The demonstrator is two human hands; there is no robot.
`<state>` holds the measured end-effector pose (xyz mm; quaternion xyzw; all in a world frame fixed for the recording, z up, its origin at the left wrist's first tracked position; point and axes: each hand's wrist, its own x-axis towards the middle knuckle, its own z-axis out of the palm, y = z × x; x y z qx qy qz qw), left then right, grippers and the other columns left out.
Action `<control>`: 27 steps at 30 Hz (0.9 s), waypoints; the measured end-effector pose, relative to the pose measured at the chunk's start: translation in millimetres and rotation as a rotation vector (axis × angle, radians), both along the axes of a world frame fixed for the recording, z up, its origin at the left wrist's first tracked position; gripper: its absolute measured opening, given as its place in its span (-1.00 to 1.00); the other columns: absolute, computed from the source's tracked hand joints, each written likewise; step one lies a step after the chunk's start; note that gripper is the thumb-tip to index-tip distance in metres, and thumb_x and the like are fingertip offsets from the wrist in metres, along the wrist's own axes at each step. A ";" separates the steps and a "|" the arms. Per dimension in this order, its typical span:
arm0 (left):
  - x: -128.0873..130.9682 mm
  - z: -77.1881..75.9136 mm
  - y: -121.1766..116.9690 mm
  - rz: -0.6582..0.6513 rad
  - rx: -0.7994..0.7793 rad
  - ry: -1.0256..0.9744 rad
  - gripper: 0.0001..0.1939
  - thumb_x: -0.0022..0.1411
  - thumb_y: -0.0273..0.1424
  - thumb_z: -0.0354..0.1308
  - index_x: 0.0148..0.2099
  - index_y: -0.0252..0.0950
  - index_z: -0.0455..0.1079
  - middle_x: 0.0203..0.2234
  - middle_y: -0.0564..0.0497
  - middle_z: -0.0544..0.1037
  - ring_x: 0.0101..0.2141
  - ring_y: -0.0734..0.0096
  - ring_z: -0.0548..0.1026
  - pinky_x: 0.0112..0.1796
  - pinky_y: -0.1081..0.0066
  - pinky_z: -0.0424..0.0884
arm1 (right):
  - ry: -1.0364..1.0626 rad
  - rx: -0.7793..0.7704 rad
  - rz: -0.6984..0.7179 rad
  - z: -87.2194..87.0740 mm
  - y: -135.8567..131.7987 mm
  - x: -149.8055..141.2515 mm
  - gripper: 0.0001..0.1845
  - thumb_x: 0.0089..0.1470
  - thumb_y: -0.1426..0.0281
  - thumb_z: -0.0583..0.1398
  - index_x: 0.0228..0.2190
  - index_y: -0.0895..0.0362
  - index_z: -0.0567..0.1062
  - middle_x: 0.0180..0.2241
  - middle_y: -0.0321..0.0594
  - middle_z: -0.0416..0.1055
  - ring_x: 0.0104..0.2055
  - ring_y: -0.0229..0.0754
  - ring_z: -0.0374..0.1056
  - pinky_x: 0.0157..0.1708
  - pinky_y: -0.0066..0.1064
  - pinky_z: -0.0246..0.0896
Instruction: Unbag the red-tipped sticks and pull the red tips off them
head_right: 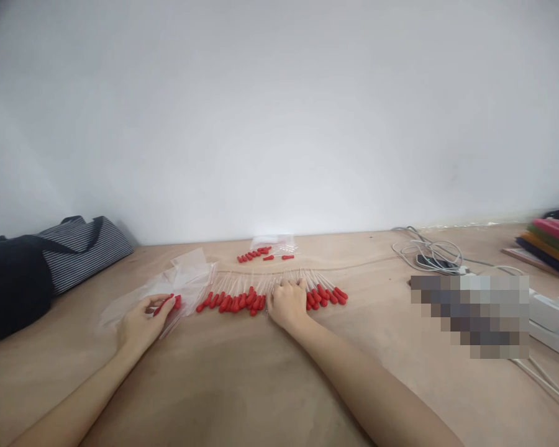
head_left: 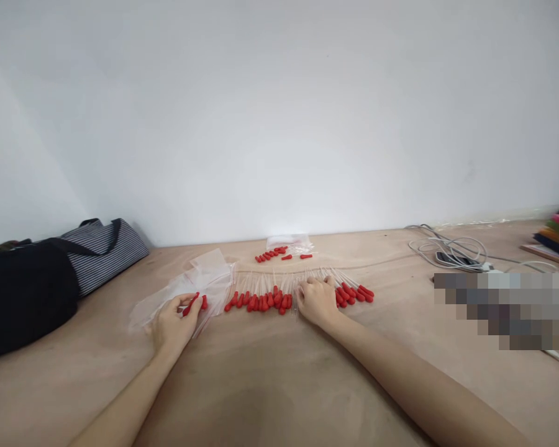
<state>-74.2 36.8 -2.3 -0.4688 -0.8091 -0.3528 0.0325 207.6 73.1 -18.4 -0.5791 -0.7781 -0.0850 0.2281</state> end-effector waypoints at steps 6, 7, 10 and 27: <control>4.7 6.2 -1.3 -0.008 -0.080 0.005 -0.71 -0.02 -0.14 0.08 -0.32 -0.20 0.42 -0.37 -0.01 0.52 -0.36 0.20 0.43 -0.34 0.27 0.27 | -0.004 -0.027 0.113 2.5 -11.0 11.9 -0.63 -0.01 0.12 0.04 -0.34 0.14 0.44 -0.36 -0.13 0.37 -0.26 -0.11 0.24 -0.28 -0.27 -0.17; 4.3 5.9 -1.5 -0.003 -0.068 0.037 -0.70 -0.03 -0.13 0.08 -0.32 -0.20 0.43 -0.37 -0.02 0.51 -0.34 0.17 0.43 -0.33 0.25 0.27 | 0.004 -0.022 0.147 2.5 -12.5 16.1 -0.63 -0.04 0.13 0.07 -0.30 0.13 0.43 -0.34 -0.14 0.35 -0.25 -0.11 0.22 -0.28 -0.27 -0.17; 6.6 3.3 -3.4 0.015 0.058 0.205 -0.68 -0.03 -0.13 0.08 -0.30 -0.22 0.43 -0.38 -0.08 0.46 -0.28 0.10 0.39 -0.27 0.19 0.26 | 0.015 -0.014 0.232 2.0 -14.4 27.7 -0.64 -0.11 0.25 0.13 -0.22 0.10 0.39 -0.28 -0.20 0.32 -0.23 -0.15 0.19 -0.27 -0.29 -0.18; 138.2 -23.7 -10.9 -1.109 0.058 0.085 -0.82 0.08 -0.49 0.07 -0.21 -0.32 0.36 -0.38 0.00 0.39 -0.48 0.51 0.40 -0.41 0.50 0.38 | 0.019 0.259 0.174 -13.4 -1.7 27.4 -0.82 0.01 0.48 0.04 -0.46 0.13 0.44 -0.42 -0.22 0.38 -0.30 -0.20 0.17 -0.22 -0.23 -0.22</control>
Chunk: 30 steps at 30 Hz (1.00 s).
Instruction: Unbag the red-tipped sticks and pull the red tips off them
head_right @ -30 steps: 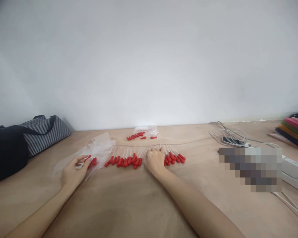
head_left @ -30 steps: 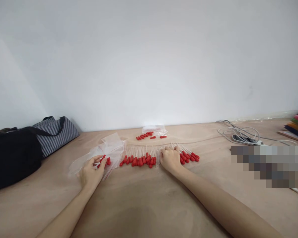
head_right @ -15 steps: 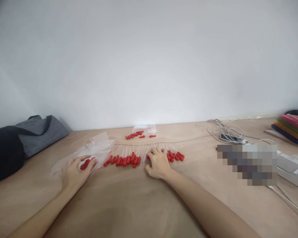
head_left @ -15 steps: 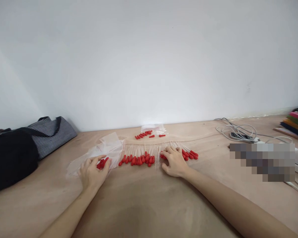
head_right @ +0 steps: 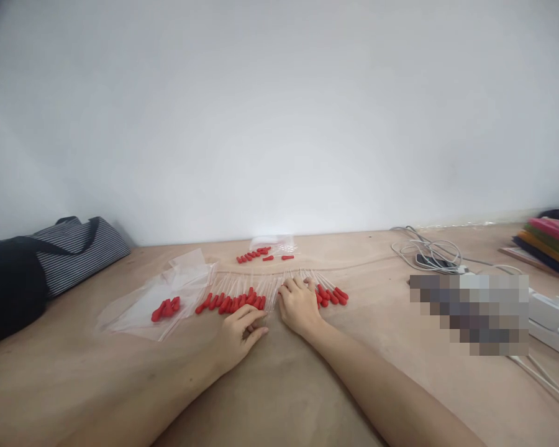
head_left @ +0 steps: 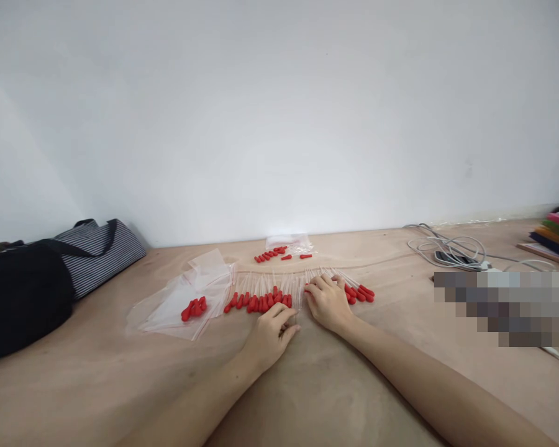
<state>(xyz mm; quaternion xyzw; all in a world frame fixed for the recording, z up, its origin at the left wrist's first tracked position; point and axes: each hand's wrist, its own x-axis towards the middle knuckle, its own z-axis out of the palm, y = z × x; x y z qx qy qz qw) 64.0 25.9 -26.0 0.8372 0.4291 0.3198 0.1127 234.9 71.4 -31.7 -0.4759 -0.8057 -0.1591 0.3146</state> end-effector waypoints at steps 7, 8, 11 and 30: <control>23.1 -5.1 12.5 0.101 0.037 0.031 -0.86 0.09 -0.52 0.04 -0.27 -0.30 0.37 -0.45 0.01 0.42 -0.43 0.41 0.43 -0.37 0.43 0.38 | 0.201 0.138 0.074 1.2 -9.4 15.5 -0.82 0.09 0.44 0.01 -0.33 0.10 0.41 -0.36 -0.26 0.41 -0.31 -0.27 0.25 -0.15 -0.27 -0.22; 25.9 -4.5 13.1 0.110 0.034 0.031 -0.86 0.09 -0.52 0.03 -0.27 -0.31 0.37 -0.45 0.01 0.43 -0.43 0.40 0.43 -0.37 0.42 0.38 | 0.223 0.153 0.095 1.8 -12.0 18.7 -0.82 0.09 0.44 0.02 -0.33 0.10 0.41 -0.36 -0.26 0.41 -0.31 -0.28 0.26 -0.14 -0.28 -0.22; 31.0 -0.7 10.3 0.097 0.031 0.002 -0.84 0.12 -0.50 -0.02 -0.27 -0.31 0.37 -0.43 -0.02 0.44 -0.40 0.37 0.43 -0.34 0.39 0.36 | 0.279 0.207 0.138 3.3 -23.1 29.5 -0.84 0.09 0.44 0.03 -0.34 0.10 0.41 -0.38 -0.27 0.42 -0.32 -0.30 0.28 -0.13 -0.29 -0.21; 22.5 14.5 -23.3 -0.011 -0.698 -0.401 -0.70 0.04 -0.16 0.04 -0.42 -0.33 0.31 -0.65 0.14 0.29 -0.65 0.58 0.26 -0.61 0.54 0.21 | 0.052 0.304 0.398 6.4 -63.8 33.9 -0.79 0.01 0.44 0.12 -0.24 0.10 0.40 -0.31 -0.27 0.43 -0.25 -0.27 0.24 -0.09 -0.26 -0.20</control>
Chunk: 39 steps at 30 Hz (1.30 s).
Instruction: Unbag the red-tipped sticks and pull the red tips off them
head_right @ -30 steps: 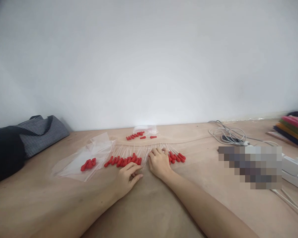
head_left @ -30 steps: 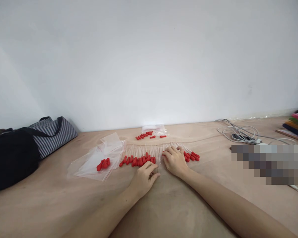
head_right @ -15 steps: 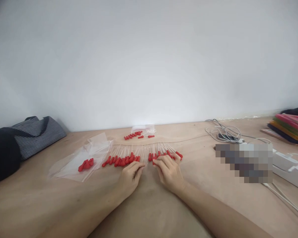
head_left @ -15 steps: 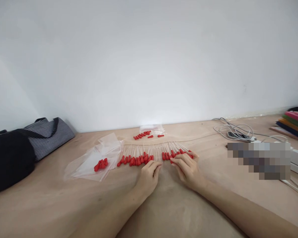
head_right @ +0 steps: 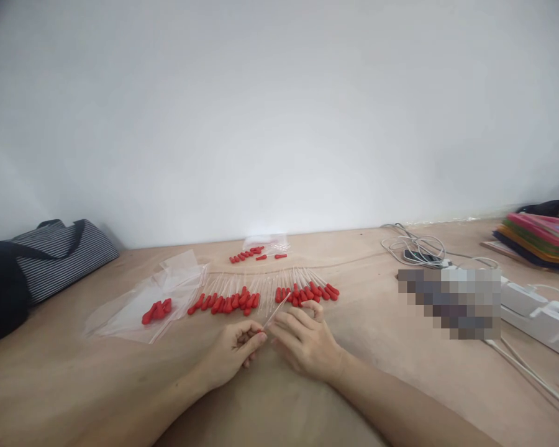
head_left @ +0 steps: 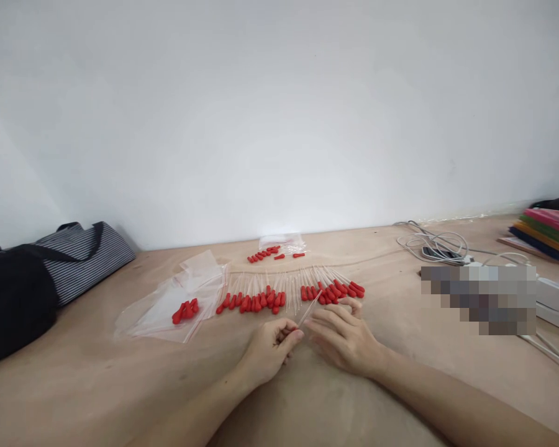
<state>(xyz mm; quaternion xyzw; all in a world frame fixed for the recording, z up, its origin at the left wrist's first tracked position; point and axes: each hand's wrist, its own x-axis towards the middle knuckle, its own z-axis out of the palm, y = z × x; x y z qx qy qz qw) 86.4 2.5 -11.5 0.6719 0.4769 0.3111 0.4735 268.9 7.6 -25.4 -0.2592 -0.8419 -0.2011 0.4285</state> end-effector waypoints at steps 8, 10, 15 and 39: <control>-11.8 -4.8 -6.5 0.007 0.305 0.258 -0.80 0.05 -0.29 0.09 -0.35 -0.29 0.42 -0.58 0.09 0.40 -0.56 0.53 0.26 -0.52 0.52 0.19 | -0.077 -0.098 -0.008 -4.2 15.4 -2.6 -0.83 0.07 0.34 0.07 -0.33 0.06 0.44 -0.54 -0.34 0.35 -0.43 -0.32 0.18 -0.17 -0.29 -0.18; -12.1 -4.9 -4.2 0.024 0.273 0.232 -0.81 0.05 -0.29 0.09 -0.36 -0.30 0.43 -0.57 0.08 0.42 -0.55 0.52 0.28 -0.51 0.52 0.19 | -0.126 -0.155 0.039 -5.2 16.1 -3.2 -0.80 0.09 0.37 0.02 -0.38 0.08 0.45 -0.59 -0.36 0.29 -0.50 -0.35 0.13 -0.20 -0.32 -0.17; -14.6 -2.4 3.2 0.004 0.040 0.054 -0.83 -0.08 -0.32 0.17 -0.52 -0.36 0.37 -0.66 0.11 0.36 -0.61 0.56 0.24 -0.56 0.54 0.15 | -0.212 -0.306 0.123 -4.7 14.0 -1.5 -0.71 0.11 0.42 -0.05 -0.49 0.15 0.41 -0.63 -0.37 0.21 -0.55 -0.37 0.07 -0.24 -0.37 -0.16; -53.0 -0.7 -4.6 0.066 0.159 0.243 -0.76 0.02 -0.24 0.10 -0.37 -0.30 0.45 -0.60 0.05 0.47 -0.60 0.53 0.33 -0.56 0.54 0.26 | 0.039 -0.328 -0.082 -16.2 13.9 5.2 -0.67 0.09 0.54 -0.08 -0.13 0.23 0.32 -0.39 -0.15 0.36 -0.37 -0.25 0.21 -0.36 -0.40 0.01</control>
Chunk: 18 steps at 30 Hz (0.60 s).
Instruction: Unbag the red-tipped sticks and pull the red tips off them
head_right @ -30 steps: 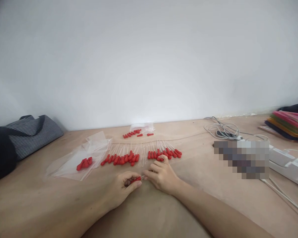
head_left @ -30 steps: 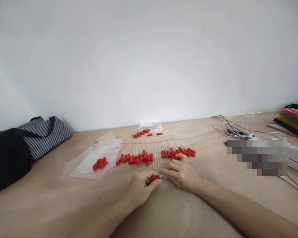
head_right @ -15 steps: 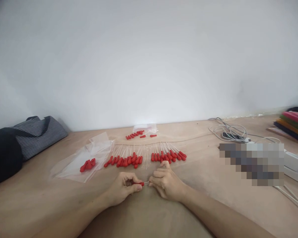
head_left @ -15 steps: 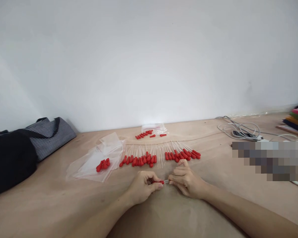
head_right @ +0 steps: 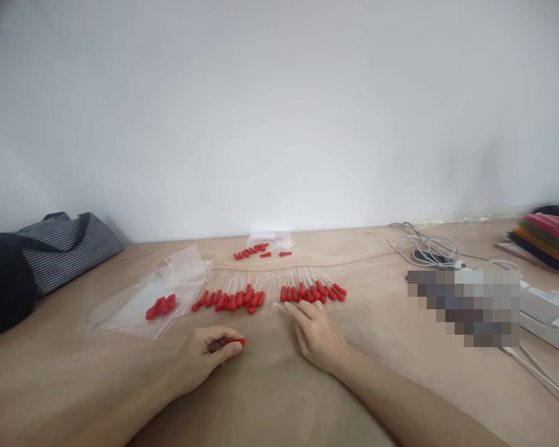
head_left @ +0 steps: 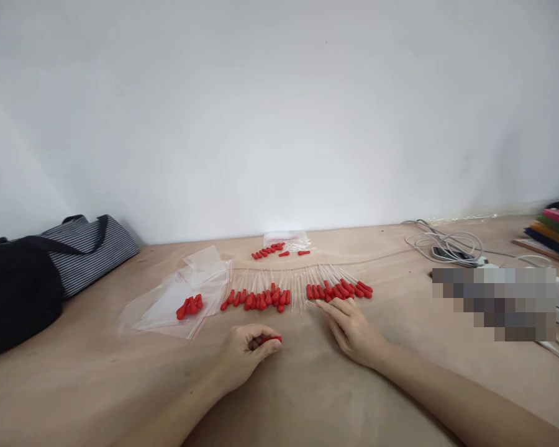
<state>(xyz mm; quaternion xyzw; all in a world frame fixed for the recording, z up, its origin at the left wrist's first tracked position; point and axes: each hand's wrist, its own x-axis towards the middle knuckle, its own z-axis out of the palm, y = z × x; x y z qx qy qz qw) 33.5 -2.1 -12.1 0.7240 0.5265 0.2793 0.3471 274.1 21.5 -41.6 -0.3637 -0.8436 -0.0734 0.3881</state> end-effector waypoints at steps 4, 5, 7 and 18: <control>-7.4 2.6 -7.4 0.056 0.139 -0.006 -0.76 0.07 -0.25 0.05 -0.31 -0.27 0.44 -0.46 0.00 0.48 -0.49 0.46 0.41 -0.48 0.51 0.37 | 0.048 0.095 -0.058 4.9 2.3 -0.9 -0.79 0.08 0.51 -0.02 -0.32 0.18 0.40 -0.51 -0.24 0.37 -0.47 -0.29 0.22 -0.39 -0.40 -0.05; -11.8 5.4 -8.4 0.089 0.230 -0.002 -0.76 0.09 -0.27 0.03 -0.29 -0.25 0.44 -0.39 -0.03 0.47 -0.40 0.42 0.43 -0.43 0.49 0.39 | 0.049 0.146 -0.079 7.6 2.6 -0.8 -0.82 0.07 0.51 0.00 -0.40 0.16 0.41 -0.56 -0.27 0.36 -0.50 -0.31 0.20 -0.40 -0.40 -0.08; -25.6 12.1 -7.9 0.201 0.445 0.046 -0.75 0.09 -0.28 0.01 -0.26 -0.23 0.44 -0.29 -0.06 0.42 -0.28 0.36 0.41 -0.34 0.45 0.39 | 0.040 0.249 -0.125 13.0 3.2 -1.9 -0.84 0.05 0.50 0.05 -0.49 0.16 0.40 -0.63 -0.31 0.34 -0.54 -0.33 0.17 -0.39 -0.39 -0.12; -136.8 16.7 30.1 0.881 0.360 0.267 -0.66 -0.08 -0.19 0.08 -0.26 -0.28 0.34 -0.44 0.00 0.48 -0.42 0.30 0.45 -0.41 0.38 0.37 | 0.057 0.372 -0.292 12.6 37.6 -47.3 -0.79 -0.02 0.51 0.07 -0.62 0.14 0.38 -0.70 -0.36 0.30 -0.55 -0.34 0.12 -0.34 -0.34 -0.18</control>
